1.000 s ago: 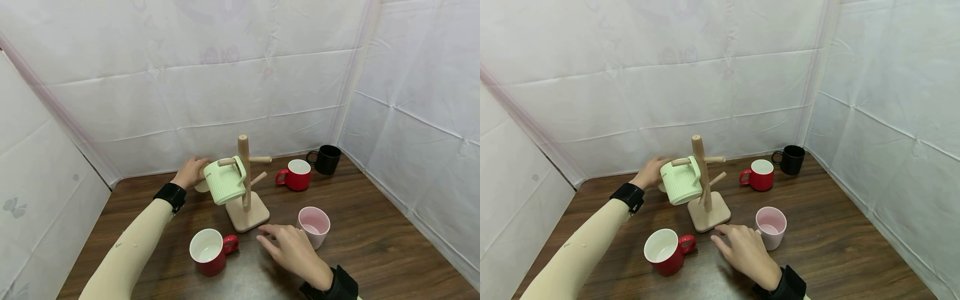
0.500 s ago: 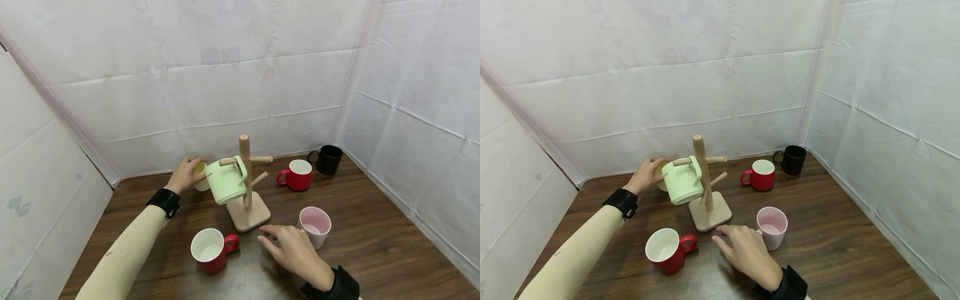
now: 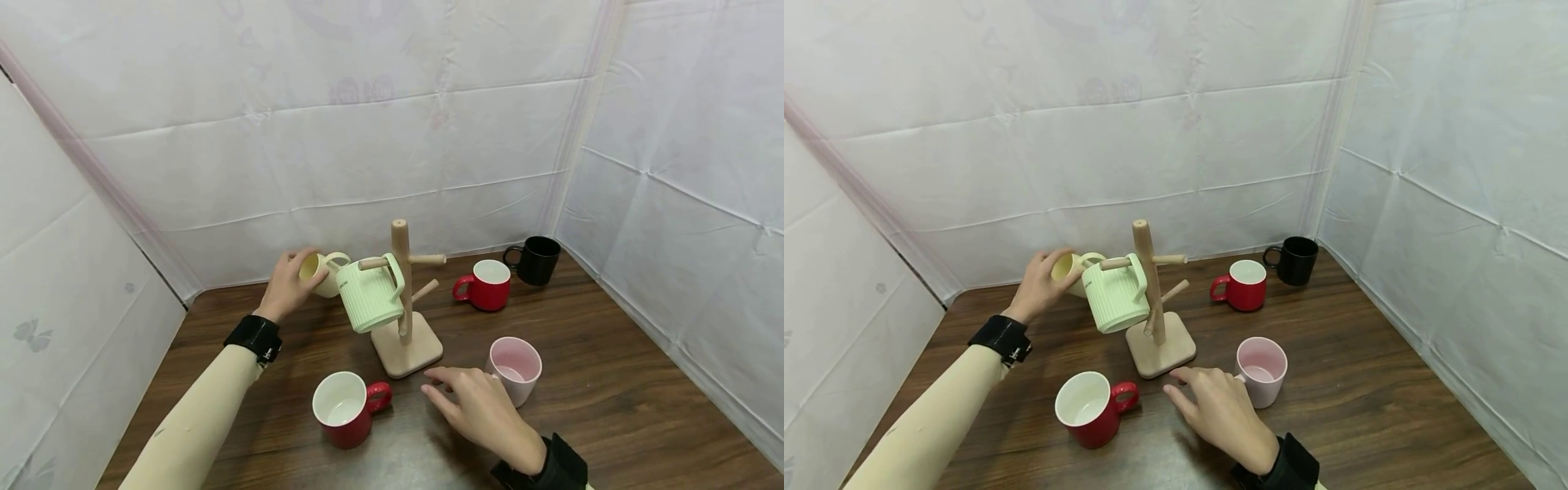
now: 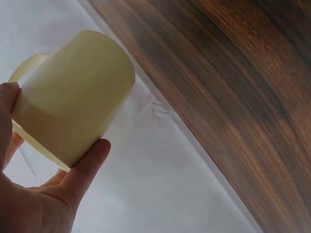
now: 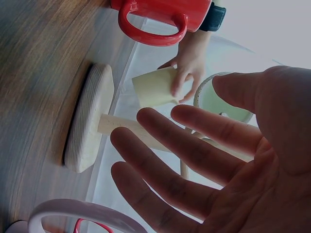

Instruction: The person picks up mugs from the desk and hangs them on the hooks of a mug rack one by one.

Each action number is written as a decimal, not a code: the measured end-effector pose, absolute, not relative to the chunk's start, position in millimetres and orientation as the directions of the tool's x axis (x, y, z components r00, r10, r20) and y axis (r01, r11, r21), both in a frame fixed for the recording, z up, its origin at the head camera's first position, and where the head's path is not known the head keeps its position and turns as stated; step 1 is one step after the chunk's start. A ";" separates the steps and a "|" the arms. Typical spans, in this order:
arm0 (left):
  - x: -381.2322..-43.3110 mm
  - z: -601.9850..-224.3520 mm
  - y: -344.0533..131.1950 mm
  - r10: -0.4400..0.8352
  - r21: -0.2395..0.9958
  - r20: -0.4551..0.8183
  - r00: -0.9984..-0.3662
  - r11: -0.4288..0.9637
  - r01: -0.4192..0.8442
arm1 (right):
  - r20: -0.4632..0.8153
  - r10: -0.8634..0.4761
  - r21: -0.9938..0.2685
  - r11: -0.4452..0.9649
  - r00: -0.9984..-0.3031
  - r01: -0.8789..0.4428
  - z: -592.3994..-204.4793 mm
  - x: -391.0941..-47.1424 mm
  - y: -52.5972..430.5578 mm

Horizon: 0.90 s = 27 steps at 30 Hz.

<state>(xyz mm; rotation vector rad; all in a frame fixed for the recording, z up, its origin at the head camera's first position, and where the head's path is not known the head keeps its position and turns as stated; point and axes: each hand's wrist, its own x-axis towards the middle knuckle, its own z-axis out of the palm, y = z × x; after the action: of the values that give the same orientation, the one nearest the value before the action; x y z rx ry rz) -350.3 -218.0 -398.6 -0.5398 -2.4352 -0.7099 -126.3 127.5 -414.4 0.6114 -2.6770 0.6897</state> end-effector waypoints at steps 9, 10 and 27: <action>-343.3 -394.3 -228.7 0.078 0.455 0.662 -0.745 0.748 0.483 | 0.370 -0.330 -0.391 0.793 -0.869 -0.467 -413.9 -126.2 127.7; -342.5 -393.4 -229.6 0.064 0.462 0.671 -0.739 0.743 0.484 | 0.368 -0.331 -0.393 0.792 -0.869 -0.468 -414.0 -126.2 127.8; -306.8 -350.5 -228.1 -0.208 0.641 0.675 -0.708 0.640 0.424 | 0.392 -0.327 -0.392 0.786 -0.860 -0.477 -415.8 -126.9 129.8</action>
<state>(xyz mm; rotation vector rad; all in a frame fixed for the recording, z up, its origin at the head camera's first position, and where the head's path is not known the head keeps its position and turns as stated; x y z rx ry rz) -306.8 -228.1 -350.5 -0.1675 -2.1057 -1.0727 -126.9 129.8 -415.8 0.6183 -2.6741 0.7051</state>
